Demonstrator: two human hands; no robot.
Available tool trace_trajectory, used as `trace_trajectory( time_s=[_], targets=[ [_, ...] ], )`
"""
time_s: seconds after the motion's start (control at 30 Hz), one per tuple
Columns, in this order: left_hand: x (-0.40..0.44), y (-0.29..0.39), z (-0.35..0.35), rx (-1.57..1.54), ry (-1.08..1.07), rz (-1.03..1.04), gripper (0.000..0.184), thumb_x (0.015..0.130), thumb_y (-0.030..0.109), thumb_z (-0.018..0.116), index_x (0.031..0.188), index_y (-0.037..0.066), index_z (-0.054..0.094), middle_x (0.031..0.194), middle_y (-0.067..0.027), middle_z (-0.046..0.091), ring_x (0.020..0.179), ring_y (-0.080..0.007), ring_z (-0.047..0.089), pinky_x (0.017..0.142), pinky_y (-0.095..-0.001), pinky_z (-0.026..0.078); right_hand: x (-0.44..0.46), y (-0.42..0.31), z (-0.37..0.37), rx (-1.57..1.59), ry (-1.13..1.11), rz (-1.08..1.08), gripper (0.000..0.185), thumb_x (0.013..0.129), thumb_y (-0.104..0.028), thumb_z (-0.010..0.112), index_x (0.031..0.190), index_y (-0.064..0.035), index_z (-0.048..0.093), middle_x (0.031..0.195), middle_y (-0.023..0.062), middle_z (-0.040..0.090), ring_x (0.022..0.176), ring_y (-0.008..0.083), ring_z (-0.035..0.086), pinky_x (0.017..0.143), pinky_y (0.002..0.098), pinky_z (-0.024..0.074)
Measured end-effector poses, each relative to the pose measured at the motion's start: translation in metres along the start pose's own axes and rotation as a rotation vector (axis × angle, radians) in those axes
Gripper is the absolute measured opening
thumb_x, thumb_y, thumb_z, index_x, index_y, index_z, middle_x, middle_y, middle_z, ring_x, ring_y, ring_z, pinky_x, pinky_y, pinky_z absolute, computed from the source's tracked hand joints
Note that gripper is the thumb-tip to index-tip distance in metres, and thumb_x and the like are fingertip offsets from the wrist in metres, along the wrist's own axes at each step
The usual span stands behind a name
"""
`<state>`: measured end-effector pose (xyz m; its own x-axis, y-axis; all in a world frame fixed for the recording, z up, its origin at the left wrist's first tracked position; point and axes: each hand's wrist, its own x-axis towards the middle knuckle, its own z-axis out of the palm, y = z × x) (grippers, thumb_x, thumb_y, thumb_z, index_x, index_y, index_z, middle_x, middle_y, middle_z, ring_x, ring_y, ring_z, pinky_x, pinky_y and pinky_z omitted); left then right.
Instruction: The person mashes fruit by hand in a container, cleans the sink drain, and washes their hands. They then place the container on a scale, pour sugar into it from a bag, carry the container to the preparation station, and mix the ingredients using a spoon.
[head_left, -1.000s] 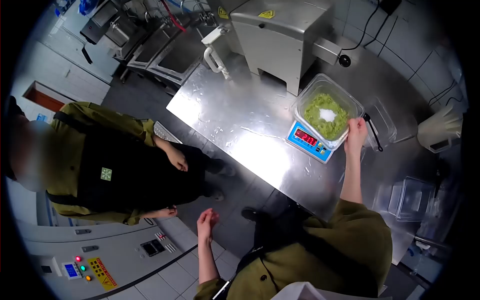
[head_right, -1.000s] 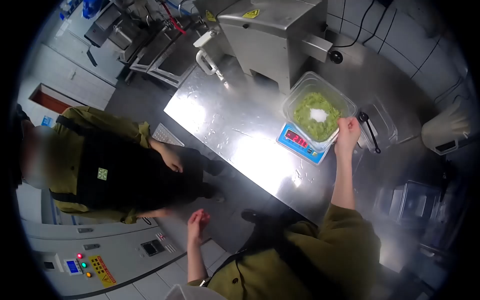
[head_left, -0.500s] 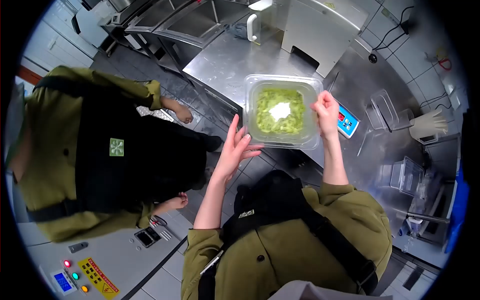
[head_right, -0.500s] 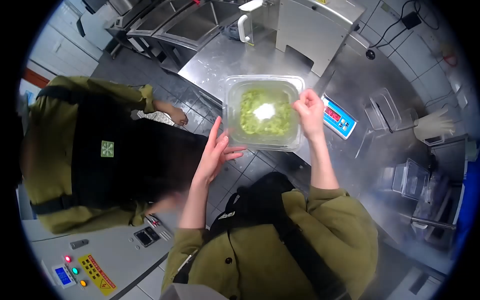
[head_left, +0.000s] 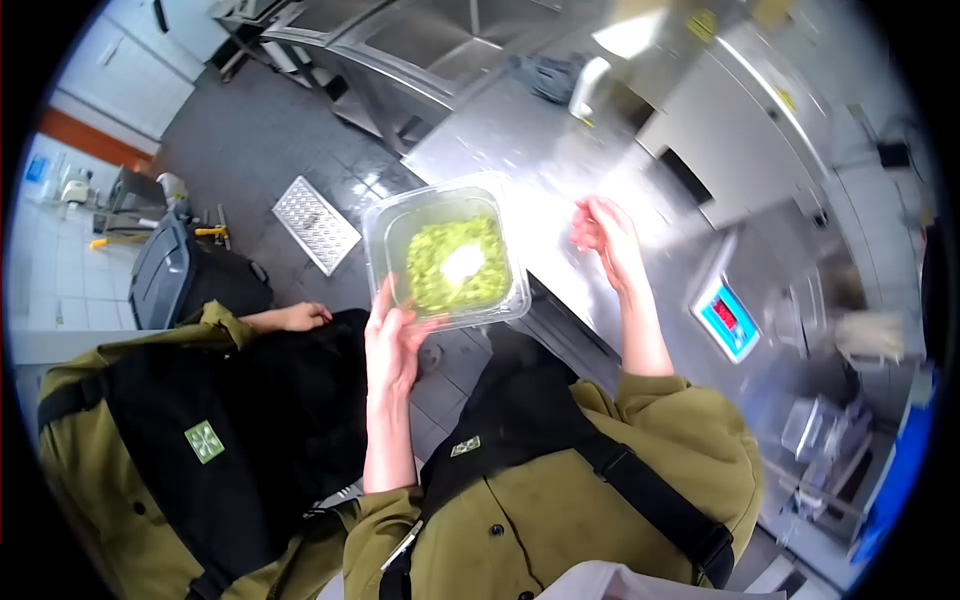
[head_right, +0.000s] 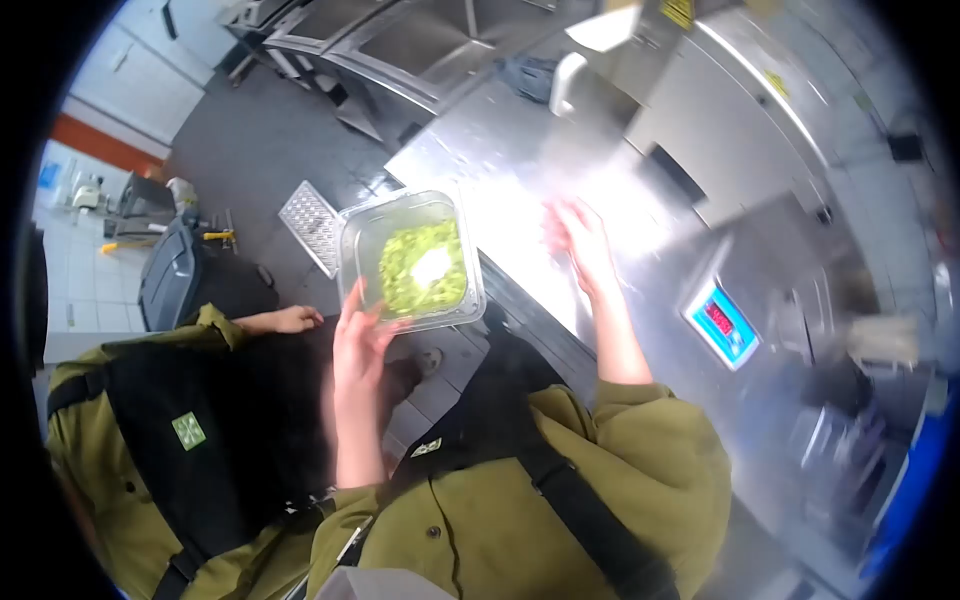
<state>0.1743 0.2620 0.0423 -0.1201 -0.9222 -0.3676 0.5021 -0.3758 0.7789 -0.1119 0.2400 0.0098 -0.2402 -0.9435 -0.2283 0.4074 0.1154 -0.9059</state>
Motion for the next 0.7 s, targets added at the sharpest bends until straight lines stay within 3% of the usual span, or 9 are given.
trace_trajectory(
  time_s=[0.1, 0.17, 0.2, 0.3, 0.33, 0.4, 0.47, 0.6, 0.7],
  targets=[
    [0.043, 0.015, 0.003, 0.179, 0.097, 0.157, 0.059, 0.071, -0.001, 0.042, 0.127, 0.0, 0.022, 0.113, -0.0177, 0.044, 0.089, -0.0293, 0.054, 0.073, -0.039, 0.049, 0.046, 0.022, 0.014, -0.011, 0.017, 0.004, 0.019, 0.083, -0.019, 0.048, 0.089, -0.0016, 0.053, 0.069, 0.0036, 0.053, 0.056, 0.0092, 0.051, 0.048, 0.0195, 0.0398],
    [0.073, 0.033, 0.011, 0.022, 0.13, 0.182, 0.06, 0.072, 0.0, 0.041, 0.128, 0.001, 0.021, 0.114, -0.0185, 0.042, 0.09, -0.0304, 0.053, 0.076, -0.0392, 0.047, 0.062, 0.024, 0.034, -0.037, -0.002, 0.017, 0.017, 0.082, -0.017, 0.049, 0.088, -0.0017, 0.054, 0.068, 0.0032, 0.053, 0.056, 0.0094, 0.051, 0.048, 0.0192, 0.0391],
    [0.083, 0.045, 0.011, -0.093, 0.182, 0.23, 0.064, 0.07, -0.004, 0.04, 0.129, -0.002, 0.015, 0.113, -0.0204, 0.042, 0.08, -0.0306, 0.057, 0.072, -0.0349, 0.051, 0.07, 0.021, 0.044, -0.05, -0.091, 0.01, 0.017, 0.083, -0.016, 0.047, 0.088, -0.0017, 0.053, 0.068, 0.0028, 0.053, 0.056, 0.009, 0.051, 0.049, 0.0194, 0.04],
    [0.095, 0.077, -0.008, -0.109, 0.225, 0.298, 0.064, 0.069, -0.003, 0.04, 0.128, -0.003, 0.015, 0.112, -0.0217, 0.042, 0.086, -0.0328, 0.056, 0.077, -0.0379, 0.049, 0.101, 0.018, 0.059, -0.105, -0.203, 0.013, 0.015, 0.084, -0.015, 0.045, 0.087, -0.0024, 0.053, 0.069, 0.0019, 0.054, 0.056, 0.0084, 0.052, 0.049, 0.0196, 0.041],
    [0.104, 0.081, -0.01, -0.115, 0.274, 0.392, 0.063, 0.07, -0.001, 0.042, 0.128, -0.002, 0.017, 0.113, -0.0209, 0.041, 0.084, -0.0299, 0.056, 0.076, -0.0352, 0.049, 0.113, 0.021, 0.059, -0.093, -0.189, 0.028, 0.015, 0.084, -0.015, 0.045, 0.087, -0.0025, 0.053, 0.069, 0.0019, 0.054, 0.056, 0.0084, 0.051, 0.049, 0.0196, 0.041],
    [0.123, 0.086, -0.017, -0.038, 0.38, 0.402, 0.058, 0.073, -0.001, 0.043, 0.128, 0.001, 0.023, 0.112, -0.0161, 0.044, 0.086, -0.0231, 0.054, 0.072, -0.0337, 0.049, 0.137, 0.019, 0.072, -0.134, -0.151, 0.057, 0.015, 0.082, -0.015, 0.048, 0.088, -0.0025, 0.054, 0.067, 0.0029, 0.054, 0.055, 0.0085, 0.051, 0.05, 0.0201, 0.0405],
    [0.145, 0.095, -0.027, -0.09, 0.406, 0.388, 0.056, 0.075, -0.001, 0.043, 0.127, 0.001, 0.025, 0.106, -0.0122, 0.047, 0.085, -0.0202, 0.053, 0.071, -0.0353, 0.049, 0.153, 0.033, 0.09, -0.137, -0.252, 0.077, 0.014, 0.082, -0.014, 0.048, 0.088, -0.0031, 0.054, 0.067, 0.0029, 0.054, 0.055, 0.0084, 0.051, 0.049, 0.0197, 0.0403],
    [0.196, 0.116, -0.107, -0.215, 0.347, 0.401, 0.067, 0.069, 0.001, 0.046, 0.129, -0.002, 0.015, 0.113, -0.0197, 0.043, 0.104, -0.0331, 0.046, 0.082, -0.0458, 0.043, 0.221, 0.041, 0.148, -0.122, -0.285, 0.076, 0.012, 0.081, -0.012, 0.048, 0.089, -0.0044, 0.053, 0.067, 0.0027, 0.054, 0.054, 0.008, 0.051, 0.046, 0.0189, 0.0399],
    [0.232, 0.146, -0.168, -0.137, 0.444, 0.405, 0.063, 0.069, 0.002, 0.046, 0.127, 0.002, 0.023, 0.115, -0.0161, 0.042, 0.1, -0.0297, 0.048, 0.079, -0.0406, 0.046, 0.27, 0.037, 0.198, -0.13, -0.223, 0.02, 0.013, 0.082, -0.013, 0.047, 0.09, -0.0047, 0.052, 0.068, 0.0024, 0.054, 0.054, 0.008, 0.051, 0.047, 0.019, 0.0404]
  ],
)
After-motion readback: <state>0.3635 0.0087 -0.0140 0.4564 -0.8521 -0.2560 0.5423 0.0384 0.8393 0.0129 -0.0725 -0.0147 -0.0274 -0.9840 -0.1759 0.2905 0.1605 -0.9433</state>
